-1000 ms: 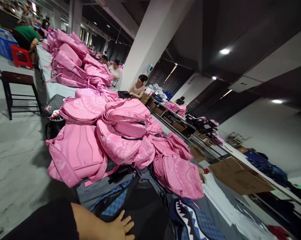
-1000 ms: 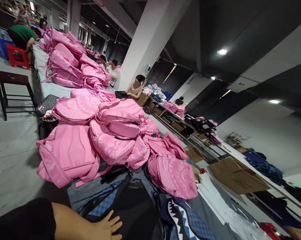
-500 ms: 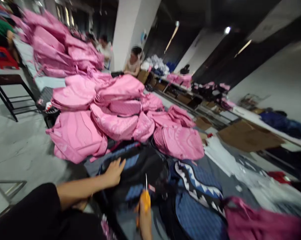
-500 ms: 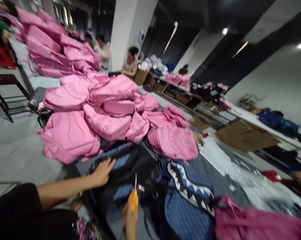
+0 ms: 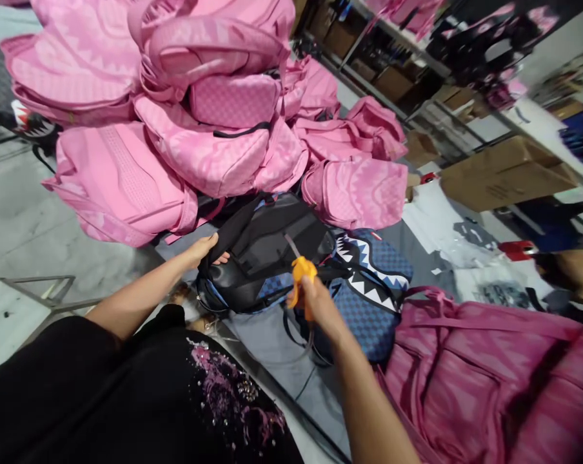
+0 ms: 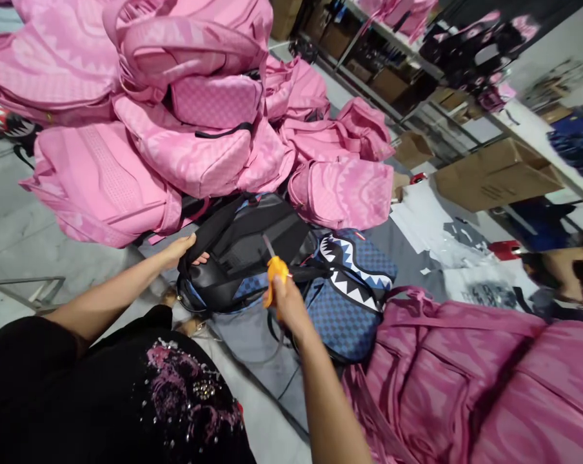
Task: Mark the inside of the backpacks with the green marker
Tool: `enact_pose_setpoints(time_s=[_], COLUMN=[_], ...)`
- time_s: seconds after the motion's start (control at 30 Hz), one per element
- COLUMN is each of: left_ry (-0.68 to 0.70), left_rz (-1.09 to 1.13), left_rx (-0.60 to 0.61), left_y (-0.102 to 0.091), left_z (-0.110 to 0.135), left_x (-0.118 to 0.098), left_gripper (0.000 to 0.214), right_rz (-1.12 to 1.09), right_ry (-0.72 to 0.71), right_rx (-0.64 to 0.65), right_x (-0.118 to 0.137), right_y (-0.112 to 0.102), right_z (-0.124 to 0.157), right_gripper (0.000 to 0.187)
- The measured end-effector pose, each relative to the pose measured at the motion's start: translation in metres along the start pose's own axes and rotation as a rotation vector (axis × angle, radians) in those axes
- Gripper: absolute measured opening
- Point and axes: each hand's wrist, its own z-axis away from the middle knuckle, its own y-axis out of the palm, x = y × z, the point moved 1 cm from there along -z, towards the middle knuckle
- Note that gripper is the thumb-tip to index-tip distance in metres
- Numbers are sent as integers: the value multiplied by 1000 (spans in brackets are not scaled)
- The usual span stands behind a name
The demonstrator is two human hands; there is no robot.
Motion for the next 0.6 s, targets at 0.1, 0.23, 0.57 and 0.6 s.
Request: enact_pose_setpoints(time_s=[0.1,0.23,0.57,0.6], left_ry=[-135,-258,-411,-392], left_rz=[159,292,136,89], left_rx=[20,16,51,45], left_y=[-5,-14,-29,-29], left_z=[-10,-24,-49,-49], left_x=[12,19,15,14], left_gripper=[67,61,68,67], right_rz=[-26,108,367,369], right_ry=[89,138,43,29], right_rx=[-105,-36,313,267], right_x=[25,44,106,110], right_y=[-21,-24,-4,-3], right_z=[-48,-77,-54,-56], right_gripper=[58,47,40,39])
